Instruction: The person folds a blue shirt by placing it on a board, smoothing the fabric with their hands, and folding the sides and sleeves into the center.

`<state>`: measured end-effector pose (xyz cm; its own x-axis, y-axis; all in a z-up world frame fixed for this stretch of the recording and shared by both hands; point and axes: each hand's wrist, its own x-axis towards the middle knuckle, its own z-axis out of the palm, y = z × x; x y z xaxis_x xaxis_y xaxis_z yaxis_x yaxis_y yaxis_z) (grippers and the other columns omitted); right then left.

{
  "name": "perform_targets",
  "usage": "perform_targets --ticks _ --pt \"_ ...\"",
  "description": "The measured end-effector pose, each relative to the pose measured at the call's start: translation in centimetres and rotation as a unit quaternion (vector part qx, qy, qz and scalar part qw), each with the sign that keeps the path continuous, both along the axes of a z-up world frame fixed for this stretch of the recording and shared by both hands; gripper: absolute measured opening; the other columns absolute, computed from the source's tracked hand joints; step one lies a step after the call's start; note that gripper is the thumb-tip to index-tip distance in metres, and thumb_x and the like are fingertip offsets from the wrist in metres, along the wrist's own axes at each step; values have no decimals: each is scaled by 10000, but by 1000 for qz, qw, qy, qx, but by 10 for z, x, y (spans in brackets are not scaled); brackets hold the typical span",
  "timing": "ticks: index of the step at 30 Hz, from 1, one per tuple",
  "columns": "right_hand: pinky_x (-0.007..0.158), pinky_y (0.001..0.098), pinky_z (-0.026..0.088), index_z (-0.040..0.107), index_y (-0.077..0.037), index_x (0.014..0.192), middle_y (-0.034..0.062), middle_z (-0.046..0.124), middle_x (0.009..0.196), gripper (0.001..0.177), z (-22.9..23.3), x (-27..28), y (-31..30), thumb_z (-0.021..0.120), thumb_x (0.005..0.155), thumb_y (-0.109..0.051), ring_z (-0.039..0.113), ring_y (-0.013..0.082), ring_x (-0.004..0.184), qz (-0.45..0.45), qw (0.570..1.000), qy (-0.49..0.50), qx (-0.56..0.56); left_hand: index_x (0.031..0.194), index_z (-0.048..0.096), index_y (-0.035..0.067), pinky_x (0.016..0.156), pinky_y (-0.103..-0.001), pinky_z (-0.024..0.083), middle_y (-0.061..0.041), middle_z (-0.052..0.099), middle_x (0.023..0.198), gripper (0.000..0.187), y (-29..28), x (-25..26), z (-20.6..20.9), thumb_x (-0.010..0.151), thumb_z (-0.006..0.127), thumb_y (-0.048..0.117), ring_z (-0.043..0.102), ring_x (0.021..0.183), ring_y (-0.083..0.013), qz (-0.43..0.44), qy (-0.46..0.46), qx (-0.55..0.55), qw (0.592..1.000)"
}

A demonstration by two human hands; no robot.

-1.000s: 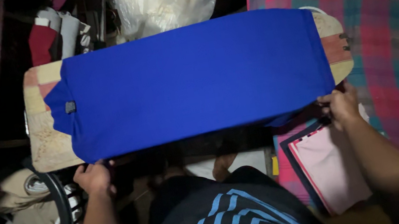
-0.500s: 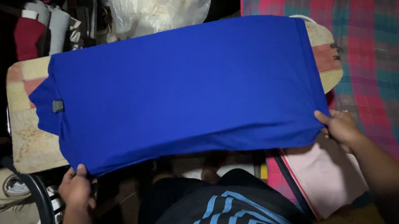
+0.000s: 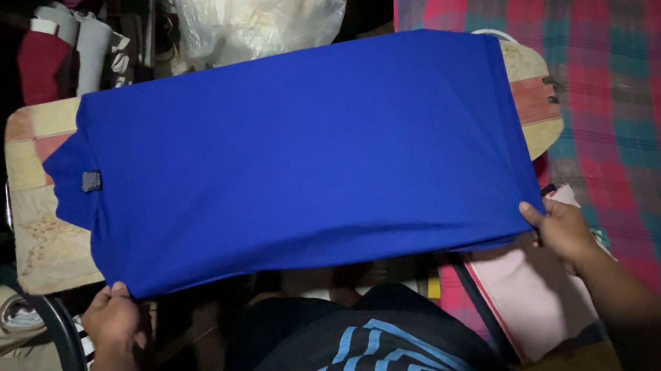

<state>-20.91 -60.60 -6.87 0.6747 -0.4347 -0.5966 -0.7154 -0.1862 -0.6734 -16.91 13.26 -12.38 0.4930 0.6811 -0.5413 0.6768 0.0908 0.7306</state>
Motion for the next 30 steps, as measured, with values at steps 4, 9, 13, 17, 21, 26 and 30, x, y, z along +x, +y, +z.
perform_targets --ticks 4,9,13,17,21,26,30 --pt "558 307 433 713 -11 998 40 574 682 301 4 3 12 694 986 -312 493 130 580 -9 1000 12 -23 1182 703 35 647 -322 502 -70 705 950 293 -1 1 11 1034 628 276 623 750 -154 -27 6 37 999" --pt "626 316 525 567 22 1309 67 684 917 568 4 11 24 761 902 -324 640 157 744 -18 993 -1 -118 1174 727 8 701 -351 500 -123 715 895 348 7 -4 4 990 701 302 622 735 -198 -101 45 116 987" --pt "755 391 561 485 59 1434 168 637 1218 817 3 16 37 818 833 -383 653 247 949 -2 990 -24 -136 1100 745 -19 797 -326 522 -117 744 977 290 11 5 6 957 713 231 666 851 -180 -45 -69 200 976" --pt "920 444 524 356 55 1510 240 600 1310 1017 -9 14 38 852 751 -406 629 310 1109 13 996 -38 -83 1100 743 -9 779 -436 544 -182 735 967 305 9 31 37 961 630 238 698 840 -316 -35 -29 192 980" --pt "1003 465 427 258 91 1556 306 436 1426 1095 -23 3 27 913 844 -420 459 344 1277 40 990 -40 -129 1047 755 -36 889 -427 522 -222 737 975 359 22 57 47 977 685 309 698 931 -326 -133 -82 310 938" --pt "871 381 542 538 63 1373 172 692 1130 626 -9 9 73 794 924 -291 679 245 968 -11 950 -118 -287 950 739 -113 858 -439 531 -280 736 912 689 44 97 54 1019 631 565 710 884 -353 -211 40 178 960" --pt "707 296 533 575 38 1323 109 677 994 442 18 31 157 713 961 -177 636 150 776 47 937 -231 -258 1019 718 -160 847 -423 512 -280 719 1003 796 59 124 68 1015 632 631 685 888 -324 -203 80 147 965"
